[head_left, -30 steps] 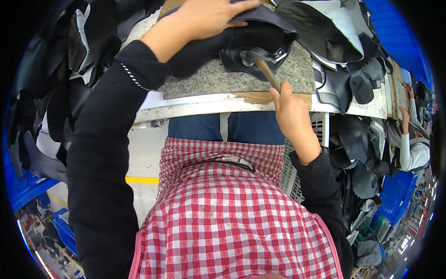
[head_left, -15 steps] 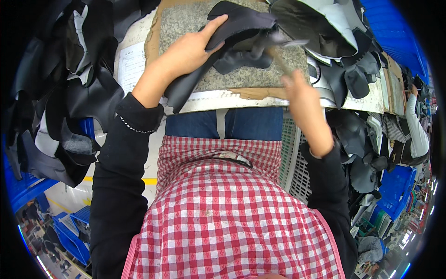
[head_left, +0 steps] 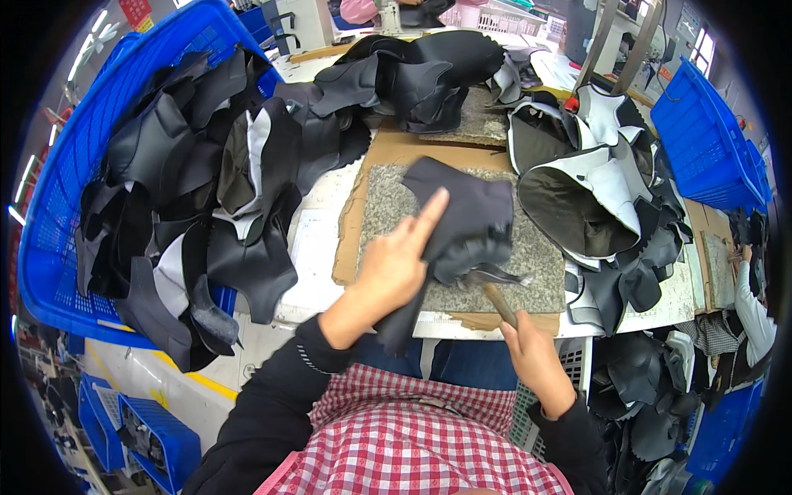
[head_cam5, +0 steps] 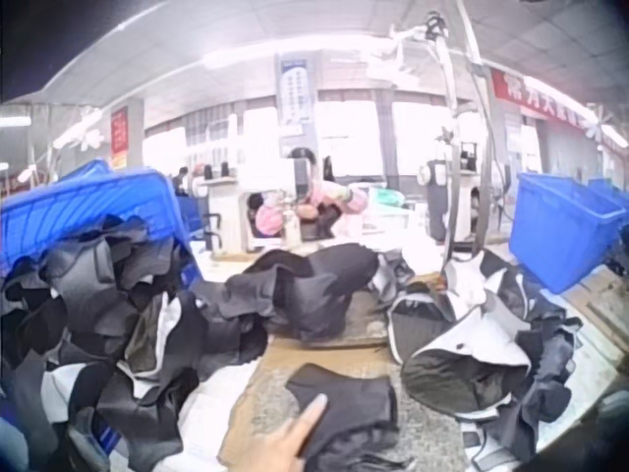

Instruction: The person repeatedly picks up black shoe parts, aligns and presses edges together by hand, and uses a hammer to tap seams on a workbench. They handle multiple parts one at a time, turning them over and inspecting edges before placing them back on the bench.

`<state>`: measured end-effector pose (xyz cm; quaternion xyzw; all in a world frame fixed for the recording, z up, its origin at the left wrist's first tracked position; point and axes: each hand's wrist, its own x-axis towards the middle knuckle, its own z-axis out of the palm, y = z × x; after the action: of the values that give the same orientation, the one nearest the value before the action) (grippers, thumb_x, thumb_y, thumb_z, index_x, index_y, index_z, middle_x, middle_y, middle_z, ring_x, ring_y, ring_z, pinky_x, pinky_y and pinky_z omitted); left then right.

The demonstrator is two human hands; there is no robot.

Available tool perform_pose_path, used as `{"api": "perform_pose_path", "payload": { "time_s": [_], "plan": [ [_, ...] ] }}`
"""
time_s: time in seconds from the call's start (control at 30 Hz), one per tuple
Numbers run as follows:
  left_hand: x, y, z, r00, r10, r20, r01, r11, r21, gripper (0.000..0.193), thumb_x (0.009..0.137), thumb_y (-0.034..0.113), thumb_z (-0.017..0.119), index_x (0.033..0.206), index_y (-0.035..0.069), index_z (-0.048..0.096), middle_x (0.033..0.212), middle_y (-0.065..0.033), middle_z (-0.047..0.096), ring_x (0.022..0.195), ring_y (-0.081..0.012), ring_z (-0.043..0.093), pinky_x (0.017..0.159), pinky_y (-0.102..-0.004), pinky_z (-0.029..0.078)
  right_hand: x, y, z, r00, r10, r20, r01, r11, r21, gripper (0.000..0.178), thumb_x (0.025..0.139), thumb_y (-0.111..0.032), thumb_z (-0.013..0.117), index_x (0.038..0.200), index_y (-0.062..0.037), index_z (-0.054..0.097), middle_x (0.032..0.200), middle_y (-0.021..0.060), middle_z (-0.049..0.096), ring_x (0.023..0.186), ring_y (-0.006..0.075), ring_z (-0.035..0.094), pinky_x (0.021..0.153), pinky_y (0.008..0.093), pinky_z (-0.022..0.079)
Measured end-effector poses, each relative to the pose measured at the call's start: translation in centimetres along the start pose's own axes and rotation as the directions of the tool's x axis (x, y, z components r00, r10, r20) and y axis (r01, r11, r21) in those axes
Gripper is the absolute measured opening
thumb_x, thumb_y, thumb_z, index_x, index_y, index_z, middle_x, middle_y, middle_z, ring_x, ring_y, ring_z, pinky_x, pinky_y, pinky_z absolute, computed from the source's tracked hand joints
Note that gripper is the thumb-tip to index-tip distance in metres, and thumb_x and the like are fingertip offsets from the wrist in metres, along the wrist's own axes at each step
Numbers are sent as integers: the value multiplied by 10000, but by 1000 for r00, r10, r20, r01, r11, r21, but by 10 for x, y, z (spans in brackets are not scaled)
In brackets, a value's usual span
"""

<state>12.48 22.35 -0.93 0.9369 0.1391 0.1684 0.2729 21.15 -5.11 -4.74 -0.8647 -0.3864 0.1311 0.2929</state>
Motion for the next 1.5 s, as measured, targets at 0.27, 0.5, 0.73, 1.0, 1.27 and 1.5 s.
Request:
{"api": "perform_pose_path", "payload": {
  "time_s": [0.27,0.5,0.73,1.0,1.27,1.5],
  "plan": [
    [288,-58,-186,716,279,-640,-129,954,271,891,928,450,731,1591,2,340,1487,-331,516,1376,-479,501,1165,-484,398,25,16,-21,958,-106,-268,96,994,-47,266,983,-158,677,1208,-59,575,936,211,693,777,439,686,641,504,539],
    [295,-149,-78,993,117,11,-80,603,794,399,879,165,667,1275,142,699,1370,-137,608,1312,-411,534,1076,-537,474,63,33,8,947,-202,-250,140,959,-248,421,846,-101,783,1243,-105,645,1004,113,672,774,331,689,659,426,552],
    [283,-210,-36,933,361,18,-119,259,958,209,889,195,647,999,122,809,1215,-83,663,1434,-424,413,1113,-616,401,89,46,17,878,-371,-303,257,899,-355,475,788,-120,810,1241,-85,670,1120,80,636,998,290,603,806,412,492],
    [281,-125,-187,915,382,-133,16,293,956,142,900,131,580,946,83,705,1001,-36,727,1094,-270,657,755,-428,619,88,48,24,881,-359,-308,250,906,-340,427,841,-156,785,1239,-78,650,1118,83,623,988,283,606,823,409,495],
    [90,-85,-65,952,140,273,-296,185,937,93,773,182,711,807,144,788,760,12,701,959,-228,634,608,-333,519,79,44,17,872,-355,-337,298,931,-210,563,814,-235,833,1309,-62,626,1184,112,615,1082,328,590,929,436,489],
    [74,-33,-37,720,-224,657,-472,537,700,377,886,457,749,893,84,806,914,-139,783,894,-334,762,770,-441,599,94,43,5,916,-291,-277,284,957,-67,673,893,-265,804,1497,-181,517,1404,242,520,1265,446,522,1065,502,460]
  ]
}}
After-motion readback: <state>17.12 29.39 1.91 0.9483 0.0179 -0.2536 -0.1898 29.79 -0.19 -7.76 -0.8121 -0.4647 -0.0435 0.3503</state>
